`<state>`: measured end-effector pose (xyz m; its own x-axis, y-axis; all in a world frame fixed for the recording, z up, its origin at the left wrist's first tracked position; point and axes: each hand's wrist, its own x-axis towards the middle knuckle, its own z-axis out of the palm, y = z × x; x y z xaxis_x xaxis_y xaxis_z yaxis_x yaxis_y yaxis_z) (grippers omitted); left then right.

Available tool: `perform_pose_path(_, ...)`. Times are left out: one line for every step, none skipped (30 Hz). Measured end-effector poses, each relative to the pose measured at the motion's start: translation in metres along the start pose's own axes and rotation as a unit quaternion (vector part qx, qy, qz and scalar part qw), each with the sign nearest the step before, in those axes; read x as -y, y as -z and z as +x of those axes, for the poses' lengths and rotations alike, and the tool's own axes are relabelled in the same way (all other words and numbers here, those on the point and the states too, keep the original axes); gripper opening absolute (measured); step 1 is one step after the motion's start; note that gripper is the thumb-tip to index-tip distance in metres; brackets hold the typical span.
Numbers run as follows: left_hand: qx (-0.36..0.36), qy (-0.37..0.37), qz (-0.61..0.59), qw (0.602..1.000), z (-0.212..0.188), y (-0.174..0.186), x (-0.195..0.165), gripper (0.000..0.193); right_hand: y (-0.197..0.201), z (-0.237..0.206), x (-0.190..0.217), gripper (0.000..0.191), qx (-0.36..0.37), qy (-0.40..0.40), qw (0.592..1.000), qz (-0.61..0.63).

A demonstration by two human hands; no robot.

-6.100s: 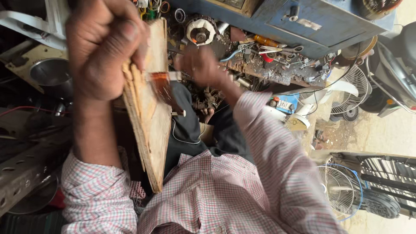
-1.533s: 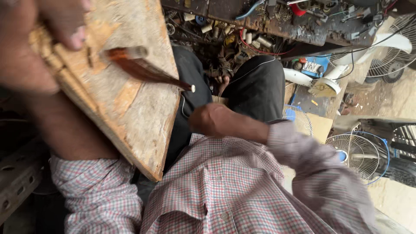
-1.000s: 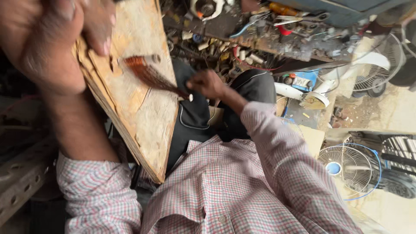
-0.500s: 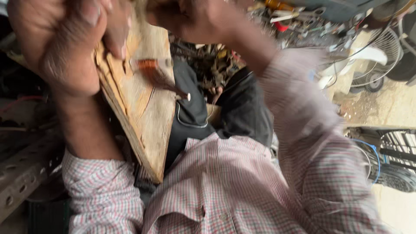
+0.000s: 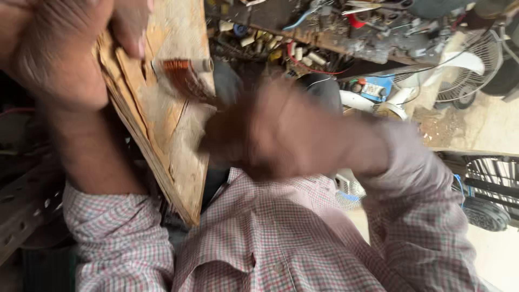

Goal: The person winds copper wire around a cylindrical core mounted on a wooden jig, using a small wooden mallet to compact the coils. The person then uses pliers to trim the wire ends.

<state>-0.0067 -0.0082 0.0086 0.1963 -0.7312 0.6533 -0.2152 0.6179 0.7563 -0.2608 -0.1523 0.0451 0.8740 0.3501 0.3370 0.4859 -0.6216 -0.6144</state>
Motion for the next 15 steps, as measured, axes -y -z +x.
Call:
perform_pose_path(0.001,0.003,0.002,1.000,0.001,-0.002,-0.001,0.038,0.022,0.024,-0.014,0.022,-0.026,-0.031,0.998,-0.045)
perform_pose_path(-0.001,0.004,0.002,1.000,0.003,-0.002,-0.003,0.038,0.034,0.042,-0.040,0.021,-0.054,-0.058,0.993,-0.087)
perform_pose_path(-0.001,0.003,0.002,1.000,0.005,-0.001,-0.005,0.038,0.035,0.049,-0.070,0.020,-0.083,-0.086,0.984,-0.132)
perform_pose_path(-0.002,0.001,0.002,1.000,0.006,0.000,-0.007,0.039,0.022,0.045,-0.105,0.021,-0.113,-0.112,0.971,-0.178)
perform_pose_path(-0.004,-0.001,0.002,1.000,0.008,0.002,-0.009,0.039,-0.004,0.031,-0.140,0.020,-0.116,-0.152,0.972,-0.139)
perform_pose_path(-0.004,-0.004,0.000,1.000,0.008,0.004,-0.011,0.039,-0.038,0.011,-0.172,0.021,-0.118,-0.191,0.969,-0.100)
perform_pose_path(-0.006,-0.005,-0.002,1.000,0.009,0.006,-0.011,0.039,-0.072,-0.012,-0.202,0.023,-0.117,-0.231,0.964,-0.056)
perform_pose_path(-0.009,-0.006,-0.003,1.000,0.009,0.008,-0.012,0.039,-0.114,-0.040,-0.215,0.028,-0.153,-0.341,0.925,0.060)
perform_pose_path(-0.013,-0.006,-0.002,1.000,0.008,0.008,-0.010,0.039,-0.149,-0.067,-0.224,0.044,-0.133,-0.324,0.936,0.030)
perform_pose_path(-0.016,-0.004,0.000,1.000,0.007,0.011,-0.010,0.040,-0.180,-0.088,-0.218,0.030,-0.142,-0.287,0.947,0.017)
perform_pose_path(-0.016,0.000,0.002,1.000,0.005,0.010,-0.008,0.040,-0.203,-0.104,-0.205,0.012,-0.119,-0.326,0.936,0.053)
perform_pose_path(-0.018,0.001,0.003,1.000,0.003,0.012,-0.007,0.040,-0.214,-0.114,-0.182,0.012,-0.106,-0.278,0.954,0.045)
perform_pose_path(-0.017,0.000,0.001,1.000,0.000,0.011,-0.005,0.040,-0.216,-0.114,-0.153,0.014,-0.096,-0.230,0.968,0.038)
perform_pose_path(-0.017,-0.003,0.000,1.000,0.000,0.011,-0.003,0.040,-0.206,-0.108,-0.120,0.010,-0.018,-0.229,0.973,0.020)
perform_pose_path(-0.017,-0.003,0.005,1.000,-0.003,0.011,-0.003,0.040,-0.184,-0.096,-0.090,0.007,0.062,-0.220,0.974,-0.002)
